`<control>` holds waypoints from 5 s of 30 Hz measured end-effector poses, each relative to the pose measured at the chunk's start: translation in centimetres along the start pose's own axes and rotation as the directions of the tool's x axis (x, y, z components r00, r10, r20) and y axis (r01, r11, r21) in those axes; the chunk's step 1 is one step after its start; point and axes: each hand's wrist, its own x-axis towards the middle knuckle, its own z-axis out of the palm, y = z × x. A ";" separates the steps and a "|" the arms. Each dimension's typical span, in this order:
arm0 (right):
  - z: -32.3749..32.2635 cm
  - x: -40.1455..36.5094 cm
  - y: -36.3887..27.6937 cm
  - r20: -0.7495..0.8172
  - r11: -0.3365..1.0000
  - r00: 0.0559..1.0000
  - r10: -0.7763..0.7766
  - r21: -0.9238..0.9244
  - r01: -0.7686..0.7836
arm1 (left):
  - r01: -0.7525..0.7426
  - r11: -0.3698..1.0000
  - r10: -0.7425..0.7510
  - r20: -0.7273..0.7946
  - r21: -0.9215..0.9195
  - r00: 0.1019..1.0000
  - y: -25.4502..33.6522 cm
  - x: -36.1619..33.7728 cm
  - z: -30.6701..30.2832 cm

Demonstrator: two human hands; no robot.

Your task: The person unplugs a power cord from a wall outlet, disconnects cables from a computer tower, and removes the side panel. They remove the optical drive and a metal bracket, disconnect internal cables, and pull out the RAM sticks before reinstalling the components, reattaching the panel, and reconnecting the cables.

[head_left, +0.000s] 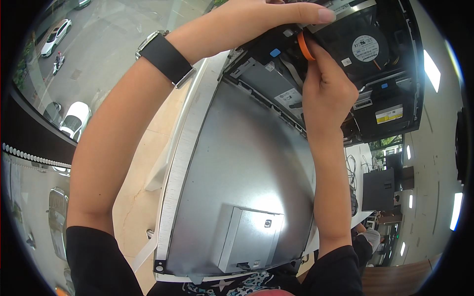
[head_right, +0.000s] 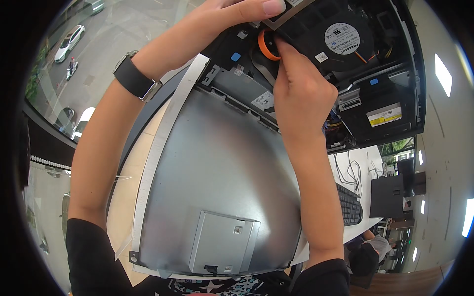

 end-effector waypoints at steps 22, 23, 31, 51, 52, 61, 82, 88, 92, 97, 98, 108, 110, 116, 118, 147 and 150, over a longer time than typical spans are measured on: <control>0.2 -0.5 0.7 -0.040 0.998 0.997 -0.068 -0.013 0.068 | -0.032 0.991 0.030 -0.016 -0.133 0.999 -3.0 1.8 0.3; 0.1 -0.5 0.6 -0.035 0.998 0.998 -0.057 -0.016 0.057 | -0.041 0.986 0.042 0.004 -0.161 0.999 -1.3 0.7 0.4; 0.3 -0.5 0.5 -0.043 1.000 0.999 -0.025 -0.012 0.025 | -0.006 0.993 0.013 0.062 -0.122 0.998 -0.4 0.2 -0.2; -0.1 -0.1 -0.2 0.005 0.999 1.000 0.016 -0.035 -0.016 | -0.074 0.964 0.083 0.025 -0.254 0.996 -0.7 0.1 0.8; -0.1 0.0 -0.3 0.005 0.999 1.000 0.018 -0.037 -0.018 | -0.074 0.964 0.084 0.027 -0.255 0.996 -0.6 0.1 0.7; 0.0 -0.3 -0.1 -0.008 0.999 0.999 0.051 0.017 -0.050 | -0.037 0.996 0.030 -0.090 -0.082 0.995 -3.8 1.9 0.5; 0.0 -0.5 0.1 -0.024 1.000 1.000 0.019 0.010 -0.019 | 0.001 0.990 -0.010 -0.063 -0.142 0.998 -0.2 -0.3 1.1; 0.4 -0.5 0.5 -0.039 1.000 0.999 -0.026 -0.006 0.026 | 0.014 0.992 -0.023 -0.075 -0.126 0.997 -0.6 -0.2 1.2; 0.5 -0.3 0.6 -0.071 0.998 0.996 -0.062 -0.009 0.062 | 0.004 0.998 -0.010 -0.111 -0.056 0.994 -0.8 -0.1 1.3; 0.8 -0.2 0.6 -0.107 0.996 0.990 -0.088 -0.030 0.085 | 0.001 0.999 -0.005 -0.118 -0.038 0.993 0.9 -1.3 2.8; 0.6 0.0 0.5 -0.107 0.997 0.991 -0.078 -0.032 0.075 | 0.006 0.999 -0.010 -0.110 -0.037 0.994 0.5 -1.0 2.8; 0.5 -0.5 0.4 -0.091 0.997 0.995 -0.036 -0.075 0.029 | -0.018 1.000 0.020 -0.101 0.020 0.995 0.0 -0.5 2.6; 0.6 -0.5 0.5 -0.115 0.997 0.992 -0.054 -0.062 0.047 | -0.033 0.999 0.033 -0.129 0.007 0.991 -0.3 -0.5 2.7; 0.7 -0.3 0.5 -0.113 0.997 0.992 -0.056 -0.063 0.049 | -0.027 1.000 0.028 -0.129 0.016 0.991 -0.2 -0.4 2.7; 0.7 -0.3 0.4 -0.105 0.996 0.993 -0.051 -0.081 0.042 | -0.021 1.000 0.023 -0.119 0.020 0.993 -0.3 -0.4 2.6; 0.7 -0.7 1.3 -0.130 0.988 0.980 -0.149 -0.071 0.140 | -0.075 0.997 0.072 -0.111 -0.028 0.991 -0.9 -0.3 2.6; 0.4 -0.4 0.7 -0.109 0.995 0.989 -0.095 -0.051 0.090 | -0.197 0.974 0.196 -0.020 -0.107 0.980 -2.3 0.4 1.7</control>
